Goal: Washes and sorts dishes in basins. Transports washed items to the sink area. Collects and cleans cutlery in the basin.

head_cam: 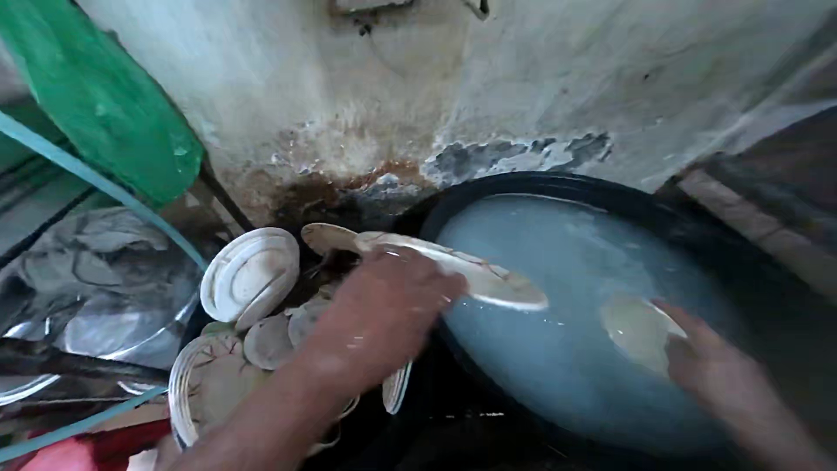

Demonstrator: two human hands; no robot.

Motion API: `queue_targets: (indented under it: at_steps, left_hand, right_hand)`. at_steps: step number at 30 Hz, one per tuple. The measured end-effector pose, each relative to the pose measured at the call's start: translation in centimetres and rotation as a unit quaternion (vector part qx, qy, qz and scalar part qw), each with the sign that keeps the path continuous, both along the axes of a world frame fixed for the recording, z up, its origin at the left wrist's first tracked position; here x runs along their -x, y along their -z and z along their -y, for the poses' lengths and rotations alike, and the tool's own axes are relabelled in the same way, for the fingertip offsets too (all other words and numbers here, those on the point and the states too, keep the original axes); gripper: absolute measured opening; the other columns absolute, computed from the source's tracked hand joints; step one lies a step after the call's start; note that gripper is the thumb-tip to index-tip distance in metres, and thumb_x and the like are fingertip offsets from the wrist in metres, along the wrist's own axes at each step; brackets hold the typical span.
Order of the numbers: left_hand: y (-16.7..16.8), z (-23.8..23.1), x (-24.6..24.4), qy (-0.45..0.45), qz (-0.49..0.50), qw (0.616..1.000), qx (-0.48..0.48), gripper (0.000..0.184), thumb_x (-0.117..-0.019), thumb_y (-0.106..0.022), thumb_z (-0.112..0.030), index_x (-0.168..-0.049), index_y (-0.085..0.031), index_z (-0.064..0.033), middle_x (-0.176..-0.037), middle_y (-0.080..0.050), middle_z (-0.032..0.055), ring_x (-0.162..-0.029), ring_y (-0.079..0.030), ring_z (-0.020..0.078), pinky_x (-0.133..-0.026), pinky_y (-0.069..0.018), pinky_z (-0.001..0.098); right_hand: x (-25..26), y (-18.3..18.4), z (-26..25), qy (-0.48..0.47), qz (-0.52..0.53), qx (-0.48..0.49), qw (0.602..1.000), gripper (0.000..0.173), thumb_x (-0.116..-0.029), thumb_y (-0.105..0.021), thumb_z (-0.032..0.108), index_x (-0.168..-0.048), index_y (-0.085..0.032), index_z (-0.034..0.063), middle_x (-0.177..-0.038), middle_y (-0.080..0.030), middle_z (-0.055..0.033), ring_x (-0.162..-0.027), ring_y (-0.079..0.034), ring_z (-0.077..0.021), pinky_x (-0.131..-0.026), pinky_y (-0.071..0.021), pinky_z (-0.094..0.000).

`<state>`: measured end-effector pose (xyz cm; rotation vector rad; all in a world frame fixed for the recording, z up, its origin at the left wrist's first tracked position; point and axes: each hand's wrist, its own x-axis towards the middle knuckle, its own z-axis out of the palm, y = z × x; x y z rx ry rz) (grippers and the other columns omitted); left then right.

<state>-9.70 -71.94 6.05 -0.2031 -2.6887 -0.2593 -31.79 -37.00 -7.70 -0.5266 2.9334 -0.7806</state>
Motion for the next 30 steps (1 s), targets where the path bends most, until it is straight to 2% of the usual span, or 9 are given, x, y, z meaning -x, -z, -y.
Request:
queue_targets:
  at_steps: [4,7,9,11,14,19,21,25,30]
  left_hand:
    - [6.7,-3.1,7.7,0.180,0.018,0.980,0.076,0.015,-0.0977,-0.065,-0.011,-0.105,-0.077,-0.0153,-0.097,-0.074,0.0035,-0.105,-0.069,0.0232,-0.103,-0.0494,0.0485]
    - [9.3,-3.5,9.9,0.132,0.160,0.976,0.069,0.023,-0.0985,-0.064,-0.007,-0.117,-0.075,-0.0137,-0.118,-0.072,0.0080,-0.128,-0.060,0.0290,-0.120,-0.0306,0.0584]
    - [9.3,-3.0,9.8,0.037,0.193,0.981,0.013,0.037,-0.0982,-0.063,-0.005,-0.134,-0.069,-0.0139,-0.142,-0.062,0.0087,-0.144,-0.045,0.0311,-0.122,-0.0236,0.0625]
    - [8.1,-1.9,8.7,-0.091,0.216,0.969,-0.076,0.043,-0.1031,-0.058,-0.013,-0.146,-0.057,-0.0125,-0.154,-0.052,0.0072,-0.148,-0.040,0.0282,-0.121,-0.0308,0.0545]
    - [8.3,0.5,5.4,-0.249,0.210,0.897,-0.300,0.046,-0.1077,-0.053,-0.022,-0.150,-0.050,-0.0059,-0.153,-0.048,0.0181,-0.140,-0.047,0.0347,-0.115,-0.0397,0.0517]
    - [11.5,-0.4,-0.6,-0.247,0.297,0.762,-0.520,0.049,-0.1098,-0.046,-0.033,-0.147,-0.051,-0.0020,-0.147,-0.052,0.0210,-0.130,-0.057,0.0287,-0.107,-0.0485,0.0448]
    - [11.8,-0.9,-1.5,-0.232,0.286,0.746,-0.555,0.049,-0.1082,-0.051,-0.034,-0.147,-0.052,-0.0037,-0.146,-0.053,0.0187,-0.125,-0.060,0.0254,-0.103,-0.0512,0.0416]
    - [11.1,-0.8,-1.7,-0.216,0.313,0.743,-0.551,0.048,-0.1057,-0.057,-0.027,-0.148,-0.052,-0.0045,-0.145,-0.054,0.0184,-0.124,-0.061,0.0263,-0.104,-0.0512,0.0425]
    - [9.3,-0.2,-1.8,-0.278,0.337,0.740,-0.511,0.038,-0.1060,-0.052,-0.022,-0.141,-0.060,-0.0097,-0.126,-0.067,0.0136,-0.107,-0.067,0.0219,-0.092,-0.0537,0.0416]
  right_hand:
    - [0.9,3.4,-2.8,0.026,0.033,0.017,0.999,0.050,-0.0996,-0.040,-0.009,-0.149,-0.048,-0.0008,-0.145,-0.049,-0.0361,-0.130,-0.051,-0.0564,-0.104,-0.0401,-0.0730]
    - [1.4,4.4,-3.6,0.091,0.145,0.077,0.982,0.053,-0.1007,-0.046,-0.005,-0.153,-0.042,0.0004,-0.149,-0.046,-0.0329,-0.134,-0.050,-0.0493,-0.107,-0.0409,-0.0664]
    - [1.5,4.4,-3.6,0.178,0.250,0.177,0.935,0.061,-0.0972,-0.051,-0.005,-0.155,-0.037,0.0071,-0.144,-0.049,-0.0263,-0.122,-0.057,-0.0348,-0.095,-0.0499,-0.0545]
    - [1.3,3.2,-3.1,0.234,0.332,0.253,0.878,0.059,-0.1003,-0.048,-0.002,-0.155,-0.032,0.0141,-0.133,-0.053,-0.0195,-0.105,-0.062,-0.0252,-0.081,-0.0555,-0.0461]
    - [1.6,2.0,-3.1,0.218,0.368,0.286,0.857,0.051,-0.1024,-0.043,0.000,-0.151,-0.032,0.0145,-0.114,-0.055,-0.0120,-0.087,-0.064,-0.0173,-0.067,-0.0563,-0.0366]
    - [1.9,0.5,-2.6,0.130,0.348,0.288,0.882,0.047,-0.0987,-0.044,0.000,-0.145,-0.038,0.0085,-0.106,-0.063,-0.0100,-0.080,-0.069,-0.0149,-0.061,-0.0601,-0.0335]
    - [1.6,-0.8,-1.1,0.149,0.350,0.297,0.876,0.050,-0.0996,-0.043,-0.001,-0.148,-0.036,0.0119,-0.110,-0.062,-0.0118,-0.083,-0.069,-0.0175,-0.062,-0.0599,-0.0355]
    - [0.8,-3.3,2.5,0.148,0.346,0.313,0.872,0.049,-0.1013,-0.040,-0.004,-0.146,-0.039,0.0153,-0.105,-0.062,-0.0082,-0.078,-0.068,-0.0146,-0.058,-0.0581,-0.0318]
    - [0.1,-4.7,7.1,0.064,0.370,0.356,0.855,0.047,-0.0993,-0.038,-0.002,-0.142,-0.045,0.0163,-0.103,-0.066,-0.0085,-0.079,-0.070,-0.0165,-0.059,-0.0597,-0.0331]
